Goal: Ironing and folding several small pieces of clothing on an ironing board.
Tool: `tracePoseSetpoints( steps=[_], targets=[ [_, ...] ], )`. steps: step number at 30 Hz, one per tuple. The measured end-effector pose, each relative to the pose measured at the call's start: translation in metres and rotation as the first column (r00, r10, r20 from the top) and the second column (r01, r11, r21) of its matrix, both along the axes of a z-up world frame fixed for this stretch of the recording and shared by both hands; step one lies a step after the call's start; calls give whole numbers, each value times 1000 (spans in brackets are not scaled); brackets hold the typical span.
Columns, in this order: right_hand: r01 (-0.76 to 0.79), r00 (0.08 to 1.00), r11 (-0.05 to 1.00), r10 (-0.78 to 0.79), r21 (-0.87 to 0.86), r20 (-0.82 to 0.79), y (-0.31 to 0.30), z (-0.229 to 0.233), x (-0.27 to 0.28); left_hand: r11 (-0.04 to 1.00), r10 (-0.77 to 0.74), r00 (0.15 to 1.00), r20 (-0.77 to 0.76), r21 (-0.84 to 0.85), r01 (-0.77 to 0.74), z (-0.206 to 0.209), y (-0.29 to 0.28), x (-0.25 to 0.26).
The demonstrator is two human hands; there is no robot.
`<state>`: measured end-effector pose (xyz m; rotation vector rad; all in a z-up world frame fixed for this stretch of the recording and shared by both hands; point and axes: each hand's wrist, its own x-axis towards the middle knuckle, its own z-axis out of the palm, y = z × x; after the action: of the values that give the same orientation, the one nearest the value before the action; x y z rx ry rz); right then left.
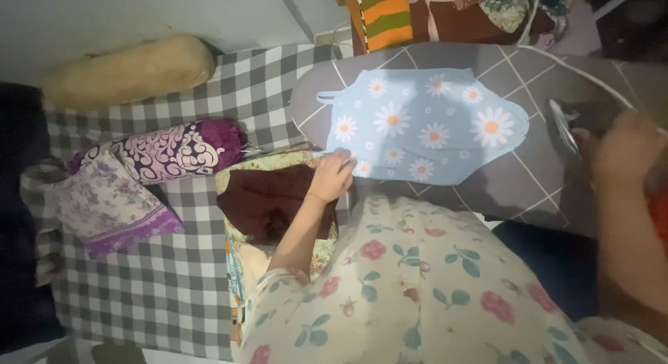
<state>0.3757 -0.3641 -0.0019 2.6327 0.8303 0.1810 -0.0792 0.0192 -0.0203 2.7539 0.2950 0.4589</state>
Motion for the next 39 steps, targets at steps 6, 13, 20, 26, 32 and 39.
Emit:
tracePoseSetpoints(
  steps=[6,13,20,26,32,39],
  targets=[
    [-239,667,763,578,600,-470,85,36,-125,984,-140,990,-24,110,142,6,-6,8],
    [-630,497,463,857,623,-135,109,2,-190,978,-168,986,10,128,165,19,-6,8],
    [-619,512,447,853,646,-99,118,5,-191,976,-218,974,61,21,217,17,3,15],
    [-138,670,765,540,629,-510,146,-22,-156,949,-29,998,50,-313,43,19,24,56],
    [-3,707,637,547,771,-449,178,-19,-116,926,176,984,-31,-333,-176,-4,45,99],
    [-57,998,933,51,355,27,42,-47,-49,994,75,995,63,74,-80,-5,62,58]
  ],
)
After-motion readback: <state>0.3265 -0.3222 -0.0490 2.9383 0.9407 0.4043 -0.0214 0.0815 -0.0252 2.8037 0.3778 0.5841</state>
